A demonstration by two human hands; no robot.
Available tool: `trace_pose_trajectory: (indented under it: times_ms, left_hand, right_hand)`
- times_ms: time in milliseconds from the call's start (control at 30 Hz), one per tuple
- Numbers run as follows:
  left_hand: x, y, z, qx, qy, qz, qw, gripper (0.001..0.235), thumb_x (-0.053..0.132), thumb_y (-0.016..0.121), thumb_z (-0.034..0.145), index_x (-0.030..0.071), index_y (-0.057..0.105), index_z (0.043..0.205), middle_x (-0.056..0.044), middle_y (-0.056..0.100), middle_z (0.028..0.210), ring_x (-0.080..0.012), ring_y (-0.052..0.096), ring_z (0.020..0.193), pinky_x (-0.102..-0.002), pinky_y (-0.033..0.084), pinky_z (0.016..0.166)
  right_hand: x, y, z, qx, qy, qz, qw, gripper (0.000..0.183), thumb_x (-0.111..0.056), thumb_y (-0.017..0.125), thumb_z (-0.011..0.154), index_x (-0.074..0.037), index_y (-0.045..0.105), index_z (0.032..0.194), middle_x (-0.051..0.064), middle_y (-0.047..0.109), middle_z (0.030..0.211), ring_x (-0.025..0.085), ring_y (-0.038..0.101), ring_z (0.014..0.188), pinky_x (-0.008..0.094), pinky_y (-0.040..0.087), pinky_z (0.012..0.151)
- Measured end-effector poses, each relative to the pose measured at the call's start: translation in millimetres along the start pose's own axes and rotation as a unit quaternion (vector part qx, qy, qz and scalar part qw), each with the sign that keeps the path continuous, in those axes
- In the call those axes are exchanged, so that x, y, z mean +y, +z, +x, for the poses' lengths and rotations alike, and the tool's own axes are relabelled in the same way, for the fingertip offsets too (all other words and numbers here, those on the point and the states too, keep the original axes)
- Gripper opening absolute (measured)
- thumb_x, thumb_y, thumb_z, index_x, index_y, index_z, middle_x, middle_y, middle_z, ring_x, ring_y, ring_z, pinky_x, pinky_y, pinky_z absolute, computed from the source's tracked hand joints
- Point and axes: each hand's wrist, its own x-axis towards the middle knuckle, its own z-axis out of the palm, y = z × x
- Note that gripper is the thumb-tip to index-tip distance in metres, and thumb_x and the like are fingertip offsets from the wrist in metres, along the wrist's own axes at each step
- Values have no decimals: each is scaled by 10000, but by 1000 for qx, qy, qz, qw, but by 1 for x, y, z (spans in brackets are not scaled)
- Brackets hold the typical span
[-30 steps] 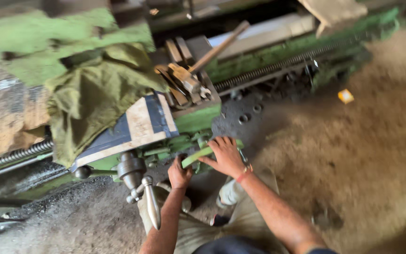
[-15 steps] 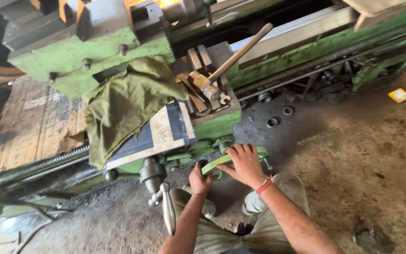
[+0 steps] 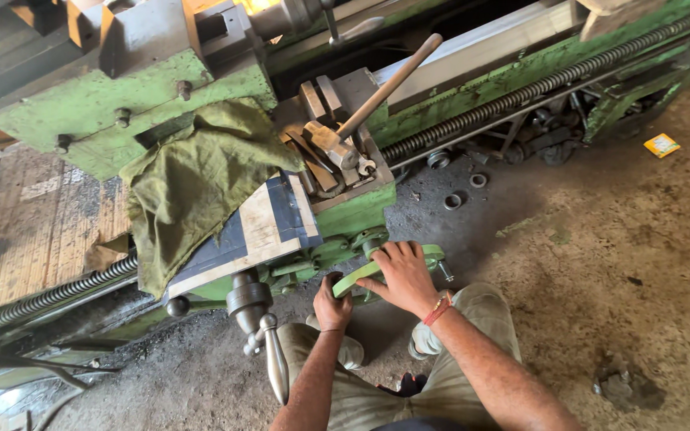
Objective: The person operates a metal lathe by turning a green handwheel with both hands to move the carriage. The person continues to rotate the wheel back and forth while seated in front of the machine.
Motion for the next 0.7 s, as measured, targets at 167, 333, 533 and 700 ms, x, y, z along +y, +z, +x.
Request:
trace_pose_trajectory:
  times_ms: [167, 333, 533, 700]
  left_hand:
    - [1, -1, 0, 1, -5, -8, 1000, 353, 144, 734, 790, 118, 660, 1133, -142, 758, 998, -381, 728, 944, -447, 575, 804]
    - [4, -2, -1, 7, 5, -13, 1000, 351, 136, 732, 793, 115, 660, 1135, -145, 756, 992, -379, 733, 928, -437, 582, 794]
    - [4, -2, -2, 10, 9, -10, 1000, 359, 142, 744, 783, 114, 662, 1132, -152, 752, 991, -384, 731, 922, -439, 581, 784]
    - [2, -2, -2, 8, 9, -16, 1000, 368, 137, 741, 778, 107, 660, 1136, -155, 749, 994, -384, 732, 922, -440, 579, 787]
  right_hand:
    - [-1, 1, -1, 3, -1, 2, 1000, 625, -647, 671, 858, -67, 692, 1090, 104, 611, 1029, 313, 544, 1011, 503, 391, 935]
    - [0, 3, -2, 3, -2, -5, 1000, 647, -652, 674, 859, -55, 682, 1110, 114, 591, 1021, 314, 532, 992, 507, 385, 947]
    - [-1, 4, -2, -3, -2, -4, 1000, 661, -659, 678, 861, -44, 671, 1103, 119, 586, 1025, 316, 525, 986, 496, 383, 941]
    - [-2, 3, -1, -8, 0, -5, 1000, 672, -664, 673, 855, -40, 675, 1103, 123, 587, 1028, 319, 529, 1000, 493, 384, 935]
